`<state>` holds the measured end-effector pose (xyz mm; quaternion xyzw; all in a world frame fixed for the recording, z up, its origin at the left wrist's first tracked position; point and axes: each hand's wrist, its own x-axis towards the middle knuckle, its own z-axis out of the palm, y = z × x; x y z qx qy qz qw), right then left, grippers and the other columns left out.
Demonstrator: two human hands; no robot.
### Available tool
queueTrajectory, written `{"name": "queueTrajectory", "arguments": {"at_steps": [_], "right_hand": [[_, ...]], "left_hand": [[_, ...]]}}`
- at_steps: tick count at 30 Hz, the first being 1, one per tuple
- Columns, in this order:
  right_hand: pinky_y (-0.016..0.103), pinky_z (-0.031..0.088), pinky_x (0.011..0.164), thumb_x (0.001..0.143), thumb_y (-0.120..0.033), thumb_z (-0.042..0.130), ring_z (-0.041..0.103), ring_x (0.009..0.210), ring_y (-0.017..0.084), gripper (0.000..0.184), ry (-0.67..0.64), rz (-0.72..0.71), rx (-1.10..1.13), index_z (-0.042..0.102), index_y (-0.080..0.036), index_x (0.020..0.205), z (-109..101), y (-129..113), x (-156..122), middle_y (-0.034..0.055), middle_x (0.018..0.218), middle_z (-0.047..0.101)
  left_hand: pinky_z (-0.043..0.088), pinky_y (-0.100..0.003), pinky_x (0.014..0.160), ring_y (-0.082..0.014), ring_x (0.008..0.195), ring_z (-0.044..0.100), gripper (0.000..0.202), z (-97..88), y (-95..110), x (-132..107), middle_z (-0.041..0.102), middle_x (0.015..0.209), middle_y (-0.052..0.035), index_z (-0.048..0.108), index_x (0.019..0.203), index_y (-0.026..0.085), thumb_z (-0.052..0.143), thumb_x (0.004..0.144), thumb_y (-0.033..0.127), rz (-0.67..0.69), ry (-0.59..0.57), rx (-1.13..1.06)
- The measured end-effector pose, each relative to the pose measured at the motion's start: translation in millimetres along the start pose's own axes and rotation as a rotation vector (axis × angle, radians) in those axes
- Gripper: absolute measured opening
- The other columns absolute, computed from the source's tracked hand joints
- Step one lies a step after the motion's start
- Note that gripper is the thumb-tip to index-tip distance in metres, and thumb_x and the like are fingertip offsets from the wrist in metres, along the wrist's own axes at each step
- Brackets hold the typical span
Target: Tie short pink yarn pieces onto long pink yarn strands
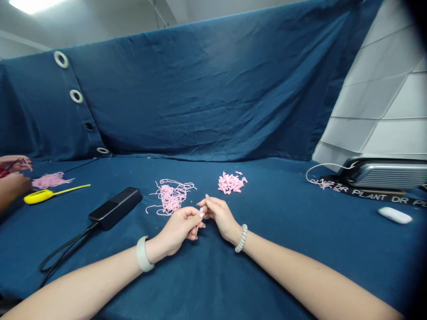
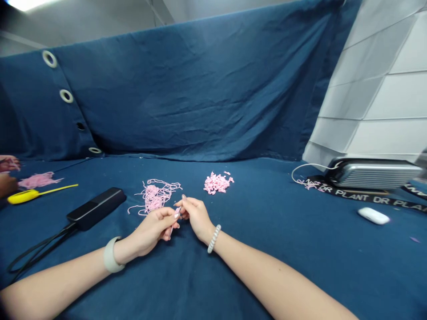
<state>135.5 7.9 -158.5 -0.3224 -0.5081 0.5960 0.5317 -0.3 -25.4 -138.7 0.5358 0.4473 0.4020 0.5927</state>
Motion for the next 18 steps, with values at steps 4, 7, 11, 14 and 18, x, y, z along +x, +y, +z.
{"name": "queueTrajectory", "arguments": {"at_steps": [4, 7, 11, 14, 18], "right_hand": [[0.025, 0.038, 0.057, 0.076, -0.045, 0.057, 0.049, 0.056, 0.010, 0.032, -0.177, 0.004, -0.172, 0.064, -0.014, 0.074, -6, -9, 0, 0.0006, 0.062, 0.057], [0.025, 0.039, 0.062, 0.079, -0.033, 0.057, 0.053, 0.064, 0.012, 0.023, -0.278, -0.205, -0.570, 0.065, -0.015, 0.068, -13, -23, 1, 0.0020, 0.068, 0.061], [0.023, 0.037, 0.059, 0.080, -0.025, 0.056, 0.052, 0.060, 0.010, 0.022, -0.359, -0.327, -0.971, 0.063, -0.015, 0.063, -19, -40, 4, 0.0013, 0.067, 0.061], [0.022, 0.036, 0.059, 0.079, -0.022, 0.054, 0.051, 0.060, 0.009, 0.023, -0.407, -0.312, -1.069, 0.061, -0.014, 0.059, -20, -48, 7, 0.0011, 0.066, 0.061], [0.021, 0.033, 0.053, 0.076, -0.020, 0.055, 0.046, 0.055, 0.008, 0.021, -0.474, -0.197, -1.088, 0.059, -0.013, 0.056, -20, -57, 9, -0.0004, 0.061, 0.057]], "left_hand": [[0.037, -0.014, 0.039, -0.0028, 0.037, 0.040, 0.030, 1.4, 1, -1, 0.054, 0.048, 0.0042, 0.053, 0.068, 0.014, 0.066, 0.071, 0.040, -0.036, 0.026, 0.043], [0.038, -0.014, 0.039, -0.0032, 0.036, 0.041, 0.029, 1.3, 0, -1, 0.052, 0.045, 0.0048, 0.051, 0.066, 0.014, 0.065, 0.073, 0.039, -0.072, 0.036, 0.079], [0.040, -0.015, 0.040, -0.0037, 0.038, 0.045, 0.028, 0.3, -4, 0, 0.054, 0.048, 0.0038, 0.052, 0.068, 0.013, 0.065, 0.074, 0.037, -0.100, 0.028, 0.116], [0.042, -0.015, 0.040, -0.0037, 0.038, 0.046, 0.030, 0.5, -5, 1, 0.055, 0.049, 0.0030, 0.054, 0.069, 0.013, 0.064, 0.074, 0.040, -0.113, -0.002, 0.133], [0.044, -0.017, 0.043, -0.0045, 0.041, 0.050, 0.030, 2.4, -6, 1, 0.060, 0.056, 0.0001, 0.055, 0.070, 0.012, 0.065, 0.074, 0.040, -0.107, -0.052, 0.165]]}}
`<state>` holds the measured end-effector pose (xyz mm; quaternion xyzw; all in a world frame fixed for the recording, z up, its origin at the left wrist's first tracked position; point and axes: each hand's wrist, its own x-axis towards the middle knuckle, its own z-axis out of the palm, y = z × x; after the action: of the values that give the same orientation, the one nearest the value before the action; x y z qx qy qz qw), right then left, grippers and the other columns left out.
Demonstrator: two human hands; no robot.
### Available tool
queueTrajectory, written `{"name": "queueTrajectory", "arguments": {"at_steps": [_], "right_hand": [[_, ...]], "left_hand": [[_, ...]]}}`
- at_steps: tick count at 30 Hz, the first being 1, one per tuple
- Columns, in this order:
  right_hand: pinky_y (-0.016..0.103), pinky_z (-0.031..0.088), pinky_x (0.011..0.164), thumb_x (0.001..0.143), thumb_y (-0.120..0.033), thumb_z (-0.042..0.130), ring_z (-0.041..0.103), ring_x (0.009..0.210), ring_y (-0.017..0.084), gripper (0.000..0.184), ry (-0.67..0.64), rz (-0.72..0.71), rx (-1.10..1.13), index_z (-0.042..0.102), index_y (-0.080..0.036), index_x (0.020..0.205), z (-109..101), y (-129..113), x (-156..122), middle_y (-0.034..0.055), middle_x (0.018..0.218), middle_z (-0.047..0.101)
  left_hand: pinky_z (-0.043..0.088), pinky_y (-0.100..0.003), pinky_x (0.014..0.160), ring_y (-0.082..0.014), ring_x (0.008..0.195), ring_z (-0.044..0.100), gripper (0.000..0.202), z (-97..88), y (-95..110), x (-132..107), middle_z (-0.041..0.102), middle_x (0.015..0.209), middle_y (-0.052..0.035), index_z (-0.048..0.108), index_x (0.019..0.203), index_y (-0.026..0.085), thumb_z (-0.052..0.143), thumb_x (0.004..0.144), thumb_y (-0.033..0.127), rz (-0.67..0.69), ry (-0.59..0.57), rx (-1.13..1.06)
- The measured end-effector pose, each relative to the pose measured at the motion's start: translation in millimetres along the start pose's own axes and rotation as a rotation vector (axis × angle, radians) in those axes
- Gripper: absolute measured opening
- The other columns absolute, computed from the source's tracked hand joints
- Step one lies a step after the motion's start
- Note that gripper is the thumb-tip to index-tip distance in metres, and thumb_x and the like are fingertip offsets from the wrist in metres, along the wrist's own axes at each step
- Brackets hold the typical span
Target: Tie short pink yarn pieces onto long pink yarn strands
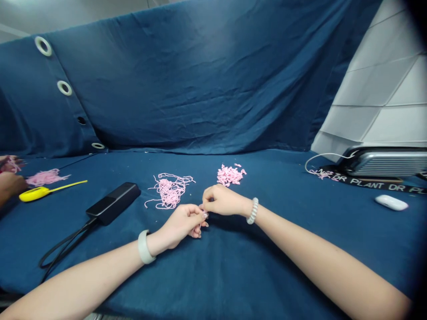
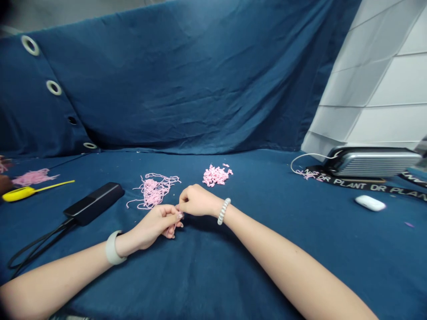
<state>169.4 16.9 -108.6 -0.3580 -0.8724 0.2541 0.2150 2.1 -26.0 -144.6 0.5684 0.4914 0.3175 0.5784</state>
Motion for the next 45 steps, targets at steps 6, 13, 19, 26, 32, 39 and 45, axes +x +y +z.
{"name": "queueTrajectory", "arguments": {"at_steps": [6, 13, 19, 26, 32, 39, 45], "right_hand": [[0.021, 0.031, 0.049, 0.076, -0.026, 0.057, 0.039, 0.050, 0.007, 0.023, -0.085, 0.072, 0.081, 0.059, -0.013, 0.057, -9, 2, -1, -0.0025, 0.054, 0.050], [0.023, 0.041, 0.061, 0.086, -0.043, 0.047, 0.054, 0.061, 0.011, 0.037, -0.072, 0.089, 0.270, 0.064, -0.013, 0.072, -10, 18, 1, 0.0034, 0.067, 0.062], [0.023, 0.042, 0.063, 0.081, -0.045, 0.055, 0.054, 0.065, 0.011, 0.032, -0.135, 0.031, 0.408, 0.062, -0.014, 0.081, -8, 27, 1, 0.0020, 0.072, 0.061], [0.021, 0.036, 0.052, 0.087, -0.042, 0.047, 0.045, 0.054, 0.008, 0.035, -0.188, 0.020, 0.309, 0.056, -0.014, 0.067, 4, 18, 2, -0.0015, 0.060, 0.053], [0.020, 0.031, 0.050, 0.085, -0.034, 0.049, 0.042, 0.054, 0.008, 0.029, -0.081, 0.017, 0.205, 0.055, -0.014, 0.065, 2, 9, 1, -0.0016, 0.060, 0.053], [0.021, 0.030, 0.050, 0.088, -0.036, 0.045, 0.040, 0.052, 0.008, 0.036, -0.057, 0.011, 0.130, 0.056, -0.014, 0.063, 5, 13, 2, -0.0016, 0.057, 0.052], [0.022, 0.035, 0.054, 0.090, -0.044, 0.039, 0.042, 0.055, 0.010, 0.039, 0.325, 0.065, 0.234, 0.046, -0.017, 0.062, -22, -37, -9, -0.0016, 0.058, 0.047]], "left_hand": [[0.044, -0.016, 0.045, -0.0049, 0.041, 0.051, 0.029, 1.6, 2, -1, 0.058, 0.052, 0.0016, 0.056, 0.069, 0.012, 0.065, 0.074, 0.038, 0.017, -0.012, -0.005], [0.046, -0.017, 0.046, -0.0045, 0.040, 0.048, 0.028, 0.9, 3, -3, 0.056, 0.049, 0.0029, 0.055, 0.069, 0.013, 0.066, 0.073, 0.039, 0.020, 0.011, -0.093], [0.046, -0.017, 0.047, -0.0032, 0.043, 0.047, 0.025, -1.4, 2, -2, 0.062, 0.062, -0.0002, 0.056, 0.072, 0.013, 0.068, 0.072, 0.035, 0.025, 0.009, -0.171], [0.046, -0.017, 0.046, -0.0031, 0.042, 0.047, 0.030, -0.2, 1, -2, 0.061, 0.058, 0.0004, 0.053, 0.070, 0.013, 0.068, 0.072, 0.039, 0.034, 0.004, -0.156], [0.046, -0.017, 0.046, -0.0032, 0.043, 0.047, 0.029, -0.2, 3, -1, 0.060, 0.059, 0.0009, 0.054, 0.070, 0.013, 0.068, 0.072, 0.038, 0.013, 0.030, -0.164], [0.046, -0.017, 0.048, -0.0025, 0.045, 0.047, 0.027, -1.6, 0, 0, 0.060, 0.063, 0.0004, 0.059, 0.073, 0.011, 0.066, 0.075, 0.037, 0.029, 0.000, -0.140], [0.045, -0.018, 0.046, -0.0035, 0.042, 0.046, 0.028, -1.6, -3, -1, 0.059, 0.060, 0.0011, 0.061, 0.076, 0.012, 0.067, 0.072, 0.040, 0.030, 0.016, -0.128]]}}
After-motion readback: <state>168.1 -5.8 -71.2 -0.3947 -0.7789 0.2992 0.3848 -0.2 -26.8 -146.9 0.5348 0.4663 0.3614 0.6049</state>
